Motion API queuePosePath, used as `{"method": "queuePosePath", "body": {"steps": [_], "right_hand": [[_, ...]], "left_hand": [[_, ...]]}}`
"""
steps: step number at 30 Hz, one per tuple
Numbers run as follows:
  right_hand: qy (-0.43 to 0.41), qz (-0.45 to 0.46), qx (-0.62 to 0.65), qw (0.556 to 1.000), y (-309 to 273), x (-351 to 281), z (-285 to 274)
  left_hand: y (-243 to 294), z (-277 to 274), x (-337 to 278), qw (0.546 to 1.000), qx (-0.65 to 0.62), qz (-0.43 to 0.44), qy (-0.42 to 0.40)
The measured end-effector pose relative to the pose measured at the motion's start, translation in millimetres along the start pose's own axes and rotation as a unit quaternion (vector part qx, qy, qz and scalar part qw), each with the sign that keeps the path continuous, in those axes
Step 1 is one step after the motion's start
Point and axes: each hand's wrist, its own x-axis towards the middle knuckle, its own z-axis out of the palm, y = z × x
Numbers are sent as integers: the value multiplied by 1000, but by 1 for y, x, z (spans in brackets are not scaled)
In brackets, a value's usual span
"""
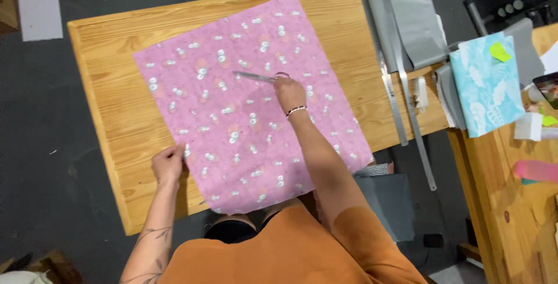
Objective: The person uses scissors to trim the edges of a pink patterned fabric laid on a wooden table. They cut along the sides to remove excess material and then fold the fabric to align the edges.
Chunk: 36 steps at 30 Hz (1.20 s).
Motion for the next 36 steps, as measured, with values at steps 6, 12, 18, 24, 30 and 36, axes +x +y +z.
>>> {"method": "queuePosePath", "body": {"steps": [6, 12, 18, 24, 30, 36], "right_hand": [[-42, 79, -65, 994, 103, 35, -6], [-158, 216, 4, 963, 191, 49, -17], [-160, 288, 122, 936, 201, 47, -108], [-72, 340, 208, 914, 177, 47, -107], [-149, 253, 421, 858, 61, 26, -191], [-97, 57, 339, 934, 13, 10, -141]], "left_hand": [[-14, 1, 1, 994, 83, 51, 42], [-25, -7, -6, 975, 187, 77, 92], [-40, -9, -4, 965, 168, 78, 186], [54, 67, -80, 909, 200, 240, 277], [201, 157, -165, 974, -140, 178, 7], [246, 203, -110, 956, -274, 72, -72]]}}
